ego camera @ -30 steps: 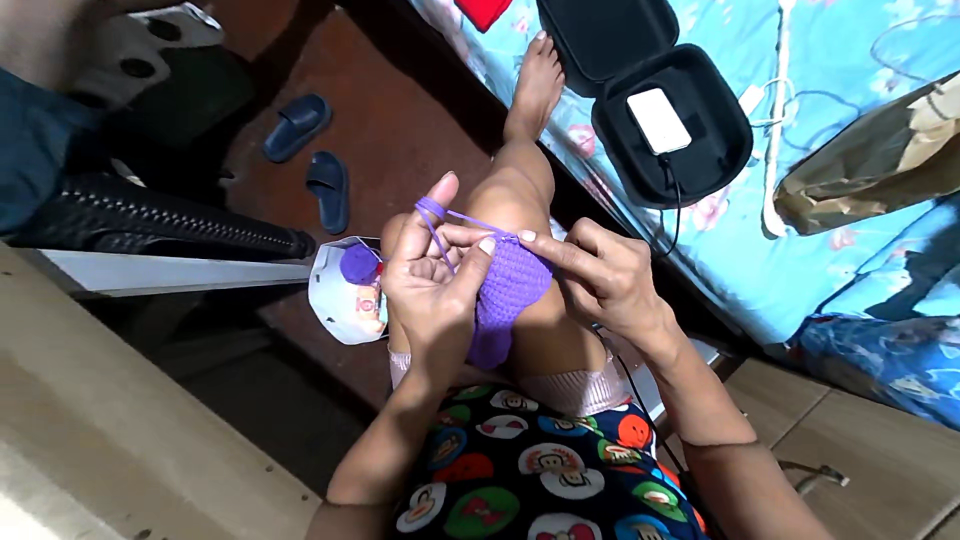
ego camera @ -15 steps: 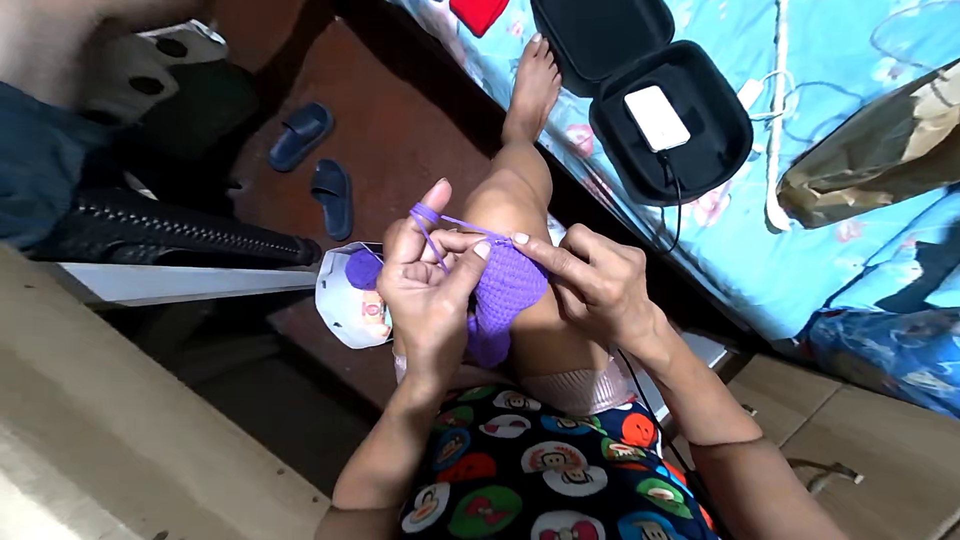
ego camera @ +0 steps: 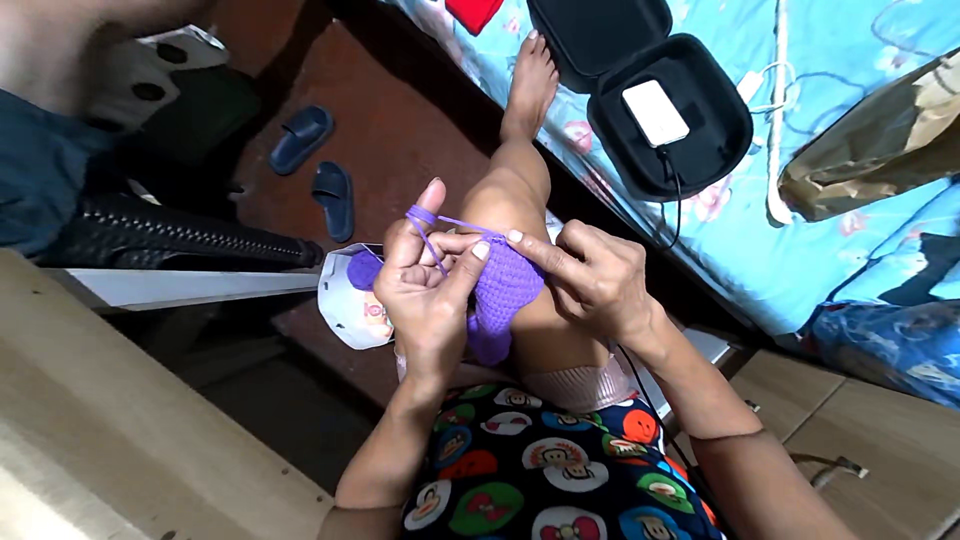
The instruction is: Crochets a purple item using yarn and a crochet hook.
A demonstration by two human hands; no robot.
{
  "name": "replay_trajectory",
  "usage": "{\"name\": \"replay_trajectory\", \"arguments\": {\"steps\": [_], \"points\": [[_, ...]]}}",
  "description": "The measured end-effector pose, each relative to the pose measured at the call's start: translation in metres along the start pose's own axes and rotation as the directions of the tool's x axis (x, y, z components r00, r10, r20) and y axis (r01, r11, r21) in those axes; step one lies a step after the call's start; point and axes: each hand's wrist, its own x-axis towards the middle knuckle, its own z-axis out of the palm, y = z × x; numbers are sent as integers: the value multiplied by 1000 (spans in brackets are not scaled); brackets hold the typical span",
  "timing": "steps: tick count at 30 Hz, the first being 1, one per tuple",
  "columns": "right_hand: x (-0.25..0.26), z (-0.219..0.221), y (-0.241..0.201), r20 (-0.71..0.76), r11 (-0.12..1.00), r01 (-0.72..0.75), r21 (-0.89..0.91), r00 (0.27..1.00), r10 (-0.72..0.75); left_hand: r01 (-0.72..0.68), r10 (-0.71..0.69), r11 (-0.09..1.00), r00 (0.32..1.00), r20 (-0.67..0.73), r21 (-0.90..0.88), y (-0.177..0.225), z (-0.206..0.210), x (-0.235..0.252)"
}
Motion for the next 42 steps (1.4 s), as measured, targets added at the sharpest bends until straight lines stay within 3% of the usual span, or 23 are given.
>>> {"name": "replay_trajectory", "arguments": {"steps": [7,9,12,14,16,17,19,20,21,23,24,29,34,38,42], "points": [[0,6,9,9,976,-27,214,1000,26,69,-66,995,997,50,-66,-1,-5,3],[1,4,5,36,956,-87,279,996,80,31,-28,997,999,39,-64,-2,-4,2],[9,-6,-12,94,914,-203,350,979,181,-226,230,948,973,8,224,-7,4,-6],[15,-11,-30,124,893,-290,344,957,263,-421,450,781,891,52,461,-19,7,-14],[21,-14,-43,207,802,-430,415,903,377,-526,577,668,813,79,527,-34,10,-18],[24,-16,-45,271,700,-505,505,862,428,-537,592,671,803,67,511,-38,11,-18],[26,-14,-44,314,513,-547,662,824,472,-468,503,804,864,-2,366,-34,13,-17],[24,-12,-41,275,556,-510,657,848,453,-383,403,892,914,-39,240,-28,15,-16],[21,-9,-38,198,678,-431,596,897,395,-289,295,952,954,-54,104,-21,14,-15],[14,-3,-27,30,900,-211,381,976,216,-155,154,987,988,-23,-51,-12,7,-11],[11,-1,-23,-20,949,-136,283,989,148,-113,113,991,994,-2,-73,-8,4,-10],[5,-1,-14,-77,998,13,69,997,-8,-58,62,996,996,62,-68,0,-3,-3],[3,-3,-7,-59,992,25,125,998,-18,21,-11,997,991,135,-68,6,-11,5],[2,-4,-5,-18,956,-76,282,996,85,111,-82,984,976,203,-140,7,-13,10],[0,-10,-4,95,881,-205,426,979,182,27,-21,999,979,203,-27,5,-14,13]]}}
